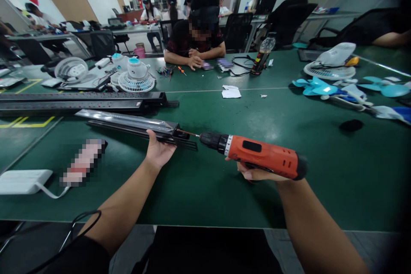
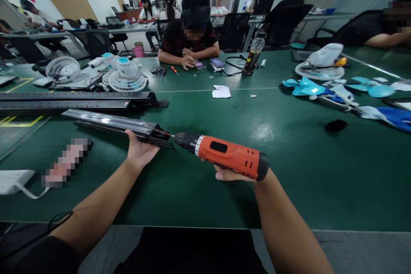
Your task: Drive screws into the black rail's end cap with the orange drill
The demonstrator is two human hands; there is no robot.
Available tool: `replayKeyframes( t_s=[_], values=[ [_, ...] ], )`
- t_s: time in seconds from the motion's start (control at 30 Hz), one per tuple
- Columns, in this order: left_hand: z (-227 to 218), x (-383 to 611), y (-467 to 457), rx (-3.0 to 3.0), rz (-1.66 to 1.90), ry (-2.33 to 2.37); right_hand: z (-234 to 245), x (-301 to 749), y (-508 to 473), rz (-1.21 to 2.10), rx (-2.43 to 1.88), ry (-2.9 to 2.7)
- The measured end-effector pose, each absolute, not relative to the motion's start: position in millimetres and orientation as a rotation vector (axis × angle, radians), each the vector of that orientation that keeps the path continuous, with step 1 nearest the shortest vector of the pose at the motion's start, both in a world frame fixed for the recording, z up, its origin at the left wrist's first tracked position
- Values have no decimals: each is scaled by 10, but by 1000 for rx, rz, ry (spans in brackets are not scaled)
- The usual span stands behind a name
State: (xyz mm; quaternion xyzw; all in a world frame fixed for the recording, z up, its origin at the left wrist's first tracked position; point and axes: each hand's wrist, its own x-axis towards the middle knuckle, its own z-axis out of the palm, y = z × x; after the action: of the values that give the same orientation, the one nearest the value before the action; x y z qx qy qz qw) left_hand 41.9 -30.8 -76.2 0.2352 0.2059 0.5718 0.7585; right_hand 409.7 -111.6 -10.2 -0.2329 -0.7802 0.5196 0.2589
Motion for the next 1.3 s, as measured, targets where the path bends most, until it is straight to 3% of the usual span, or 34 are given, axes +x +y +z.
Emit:
replayKeyframes(
  t_s=[0.7,1.3],
  values=[
    [-795,399,-295,492,1234,420,-70,4074,-1142,1273,-666,-2172],
    [-743,438,-319,482,1255,482,-79,4064,-1123,1365,-586,-2119]
  ],
)
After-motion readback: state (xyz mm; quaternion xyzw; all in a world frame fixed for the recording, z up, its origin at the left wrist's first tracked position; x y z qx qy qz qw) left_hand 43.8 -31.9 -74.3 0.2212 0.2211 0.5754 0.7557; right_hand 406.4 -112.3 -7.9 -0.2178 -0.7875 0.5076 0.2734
